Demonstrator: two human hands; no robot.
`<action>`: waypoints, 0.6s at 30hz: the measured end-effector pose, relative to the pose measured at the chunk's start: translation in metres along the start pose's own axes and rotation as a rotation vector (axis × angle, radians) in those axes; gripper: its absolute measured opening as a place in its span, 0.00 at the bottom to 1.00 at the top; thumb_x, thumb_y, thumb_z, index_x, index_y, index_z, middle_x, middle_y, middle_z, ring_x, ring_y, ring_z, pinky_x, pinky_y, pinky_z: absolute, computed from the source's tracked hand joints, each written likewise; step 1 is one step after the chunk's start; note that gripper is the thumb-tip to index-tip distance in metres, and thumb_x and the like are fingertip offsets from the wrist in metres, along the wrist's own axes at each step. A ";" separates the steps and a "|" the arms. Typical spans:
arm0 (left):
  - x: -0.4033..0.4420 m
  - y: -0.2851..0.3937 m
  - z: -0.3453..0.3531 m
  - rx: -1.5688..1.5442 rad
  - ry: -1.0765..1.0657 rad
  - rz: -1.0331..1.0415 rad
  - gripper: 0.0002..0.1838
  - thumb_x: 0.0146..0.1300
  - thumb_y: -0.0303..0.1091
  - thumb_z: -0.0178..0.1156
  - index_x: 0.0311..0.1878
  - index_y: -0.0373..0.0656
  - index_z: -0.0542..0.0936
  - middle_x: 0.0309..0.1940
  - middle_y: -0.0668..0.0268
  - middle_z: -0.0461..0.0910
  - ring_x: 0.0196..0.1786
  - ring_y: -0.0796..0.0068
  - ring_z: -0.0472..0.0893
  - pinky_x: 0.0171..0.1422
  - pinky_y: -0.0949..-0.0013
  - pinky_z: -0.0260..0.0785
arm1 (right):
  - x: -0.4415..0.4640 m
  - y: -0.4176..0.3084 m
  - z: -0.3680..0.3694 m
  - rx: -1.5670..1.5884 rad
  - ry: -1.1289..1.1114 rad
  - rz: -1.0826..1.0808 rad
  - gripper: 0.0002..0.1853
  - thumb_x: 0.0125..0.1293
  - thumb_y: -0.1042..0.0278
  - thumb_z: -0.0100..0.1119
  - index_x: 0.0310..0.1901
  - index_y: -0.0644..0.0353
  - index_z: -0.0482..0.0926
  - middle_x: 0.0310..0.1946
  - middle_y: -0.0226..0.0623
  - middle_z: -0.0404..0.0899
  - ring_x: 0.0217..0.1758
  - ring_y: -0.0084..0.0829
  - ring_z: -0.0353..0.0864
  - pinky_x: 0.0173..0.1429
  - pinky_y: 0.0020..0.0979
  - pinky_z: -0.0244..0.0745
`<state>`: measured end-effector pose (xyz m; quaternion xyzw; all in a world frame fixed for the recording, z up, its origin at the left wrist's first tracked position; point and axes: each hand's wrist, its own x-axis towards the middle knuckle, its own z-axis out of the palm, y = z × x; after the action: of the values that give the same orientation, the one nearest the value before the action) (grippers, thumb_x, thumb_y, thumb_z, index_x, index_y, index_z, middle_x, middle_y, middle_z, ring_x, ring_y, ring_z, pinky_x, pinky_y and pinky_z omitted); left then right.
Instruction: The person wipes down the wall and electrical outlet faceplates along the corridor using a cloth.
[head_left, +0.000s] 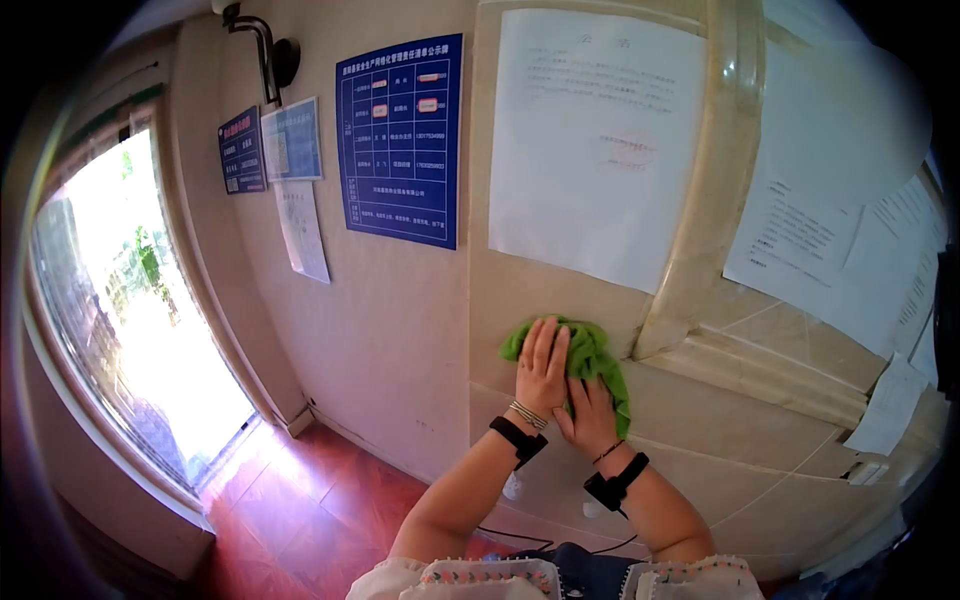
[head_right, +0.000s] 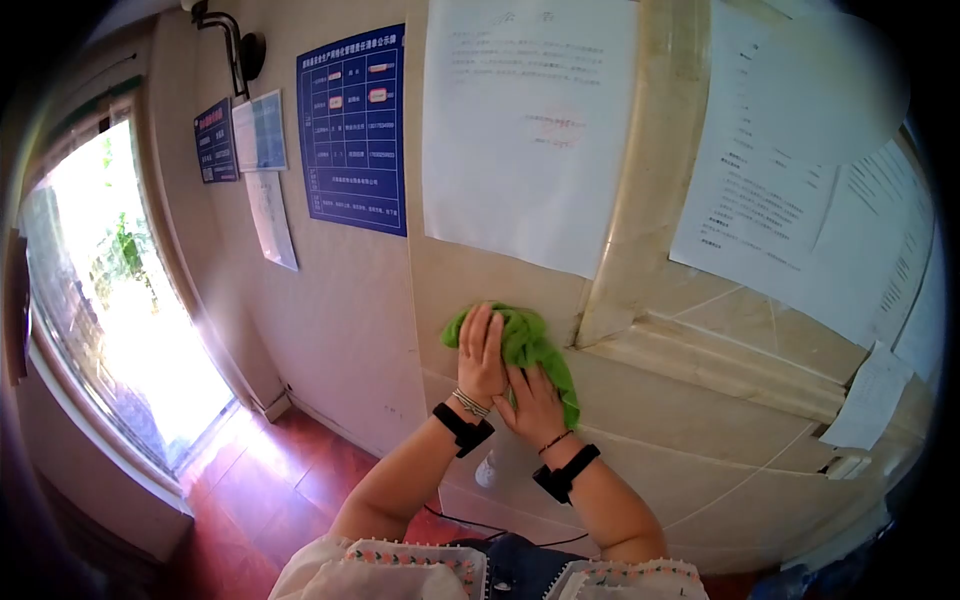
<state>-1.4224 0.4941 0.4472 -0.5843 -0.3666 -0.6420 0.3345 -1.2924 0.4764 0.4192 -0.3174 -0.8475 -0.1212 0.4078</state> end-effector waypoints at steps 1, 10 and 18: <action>0.003 -0.007 -0.001 -0.003 0.000 -0.004 0.26 0.56 0.25 0.56 0.60 0.43 0.67 0.62 0.56 0.62 0.64 0.51 0.62 0.63 0.55 0.62 | 0.010 -0.004 0.000 0.002 0.007 -0.036 0.32 0.59 0.51 0.56 0.64 0.53 0.64 0.61 0.52 0.60 0.63 0.54 0.60 0.65 0.48 0.56; 0.041 -0.078 -0.037 0.036 -0.021 0.179 0.25 0.55 0.24 0.56 0.58 0.48 0.68 0.57 0.54 0.66 0.59 0.52 0.68 0.59 0.54 0.66 | 0.105 -0.035 -0.011 0.010 0.021 -0.200 0.26 0.62 0.63 0.53 0.63 0.54 0.64 0.63 0.48 0.59 0.63 0.54 0.59 0.67 0.48 0.55; 0.015 -0.100 -0.035 -0.044 -0.118 0.045 0.27 0.61 0.28 0.56 0.63 0.43 0.59 0.65 0.44 0.54 0.64 0.39 0.62 0.63 0.47 0.61 | 0.103 -0.046 0.032 -0.007 0.087 -0.196 0.33 0.58 0.68 0.56 0.67 0.45 0.59 0.65 0.44 0.56 0.63 0.54 0.61 0.65 0.46 0.60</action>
<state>-1.5272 0.5151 0.4526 -0.6365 -0.3585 -0.6065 0.3138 -1.3891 0.5009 0.4802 -0.2289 -0.8555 -0.1772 0.4293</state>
